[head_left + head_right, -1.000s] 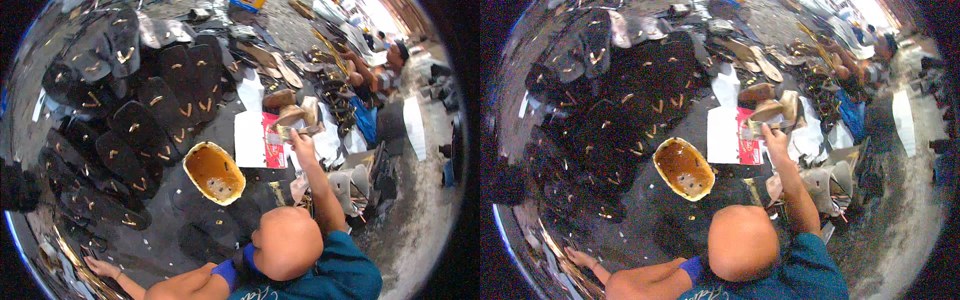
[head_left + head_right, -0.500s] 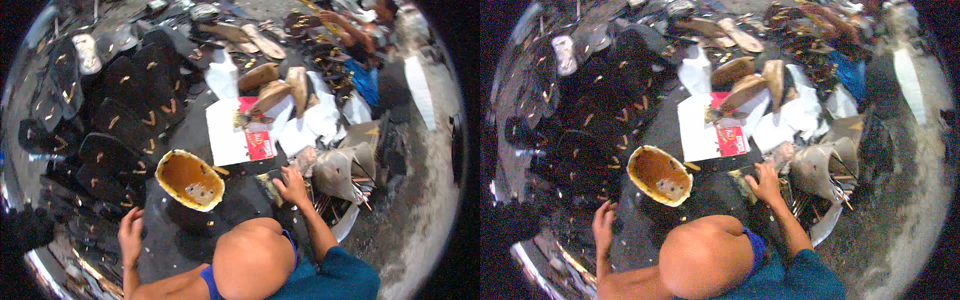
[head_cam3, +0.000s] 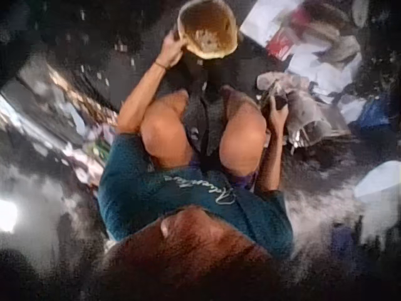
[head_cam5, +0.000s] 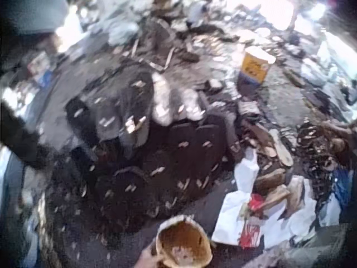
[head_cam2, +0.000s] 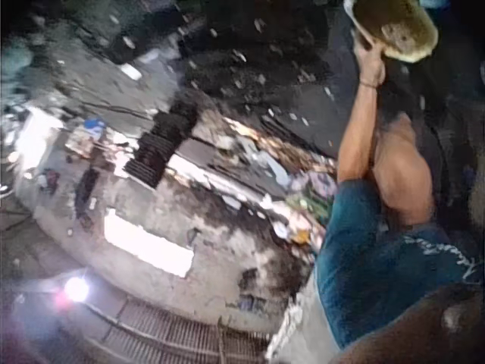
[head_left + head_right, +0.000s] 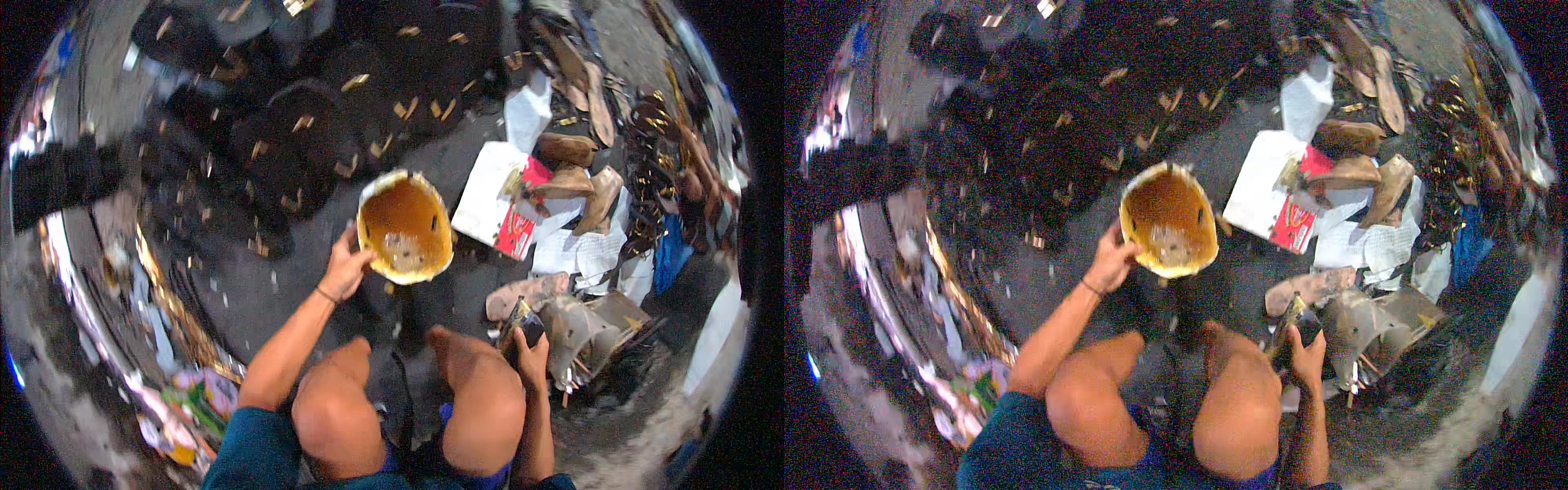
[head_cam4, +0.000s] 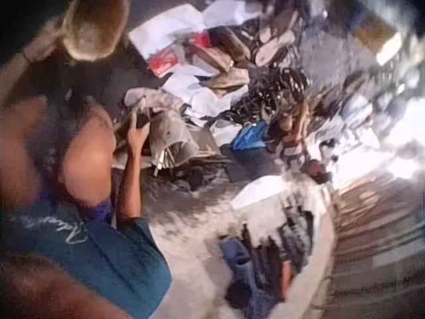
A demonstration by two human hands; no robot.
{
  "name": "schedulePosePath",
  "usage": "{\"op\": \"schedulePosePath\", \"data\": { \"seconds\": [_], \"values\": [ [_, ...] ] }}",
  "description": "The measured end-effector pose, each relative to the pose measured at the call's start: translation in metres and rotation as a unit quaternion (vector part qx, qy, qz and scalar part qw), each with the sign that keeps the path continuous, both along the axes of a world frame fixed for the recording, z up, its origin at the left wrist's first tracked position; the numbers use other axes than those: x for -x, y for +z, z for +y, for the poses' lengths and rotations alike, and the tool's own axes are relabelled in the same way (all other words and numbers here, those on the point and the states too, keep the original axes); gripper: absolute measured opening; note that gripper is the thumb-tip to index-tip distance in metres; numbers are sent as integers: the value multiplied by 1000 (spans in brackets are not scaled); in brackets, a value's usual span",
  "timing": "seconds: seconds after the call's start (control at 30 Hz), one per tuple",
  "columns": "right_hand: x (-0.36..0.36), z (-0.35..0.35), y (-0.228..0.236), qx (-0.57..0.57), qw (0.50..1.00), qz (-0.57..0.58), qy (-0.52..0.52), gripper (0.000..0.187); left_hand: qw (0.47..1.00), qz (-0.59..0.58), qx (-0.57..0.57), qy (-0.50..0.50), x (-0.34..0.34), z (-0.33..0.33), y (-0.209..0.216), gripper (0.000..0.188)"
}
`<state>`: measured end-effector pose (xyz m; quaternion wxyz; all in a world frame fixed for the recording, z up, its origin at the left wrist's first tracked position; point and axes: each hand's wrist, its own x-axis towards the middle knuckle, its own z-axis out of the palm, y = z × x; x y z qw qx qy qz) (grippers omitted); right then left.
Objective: The person applies a yellowish adhesive to black rubber sheets using a brush. They spread the adhesive evenly across the surface of the sheets, then fold and handle the coated material.
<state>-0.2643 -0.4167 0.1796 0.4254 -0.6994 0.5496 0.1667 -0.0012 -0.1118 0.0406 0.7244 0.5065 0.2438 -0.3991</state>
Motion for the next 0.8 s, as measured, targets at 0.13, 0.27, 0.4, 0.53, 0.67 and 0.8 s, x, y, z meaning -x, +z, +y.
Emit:
{"op": "schedulePosePath", "data": {
  "seconds": [0.13,0.27,0.4,0.53,0.67,0.8],
  "values": [
    [-3,-11,79,29,995,56,79,38,995,29,46,88,-4,25,105,66],
    [24,-42,142,44,971,113,204,54,976,-23,59,211,3,75,231,67],
    [-16,-63,210,28,935,90,341,44,943,-44,33,329,21,137,366,62],
    [-83,-71,253,48,910,75,404,39,896,-73,-59,433,69,203,503,38],
    [-166,-58,282,48,906,40,419,39,824,-111,-104,545,150,260,634,45],
    [-239,-27,318,49,887,-27,458,42,745,-136,-137,638,224,287,730,41]
  ]
}}
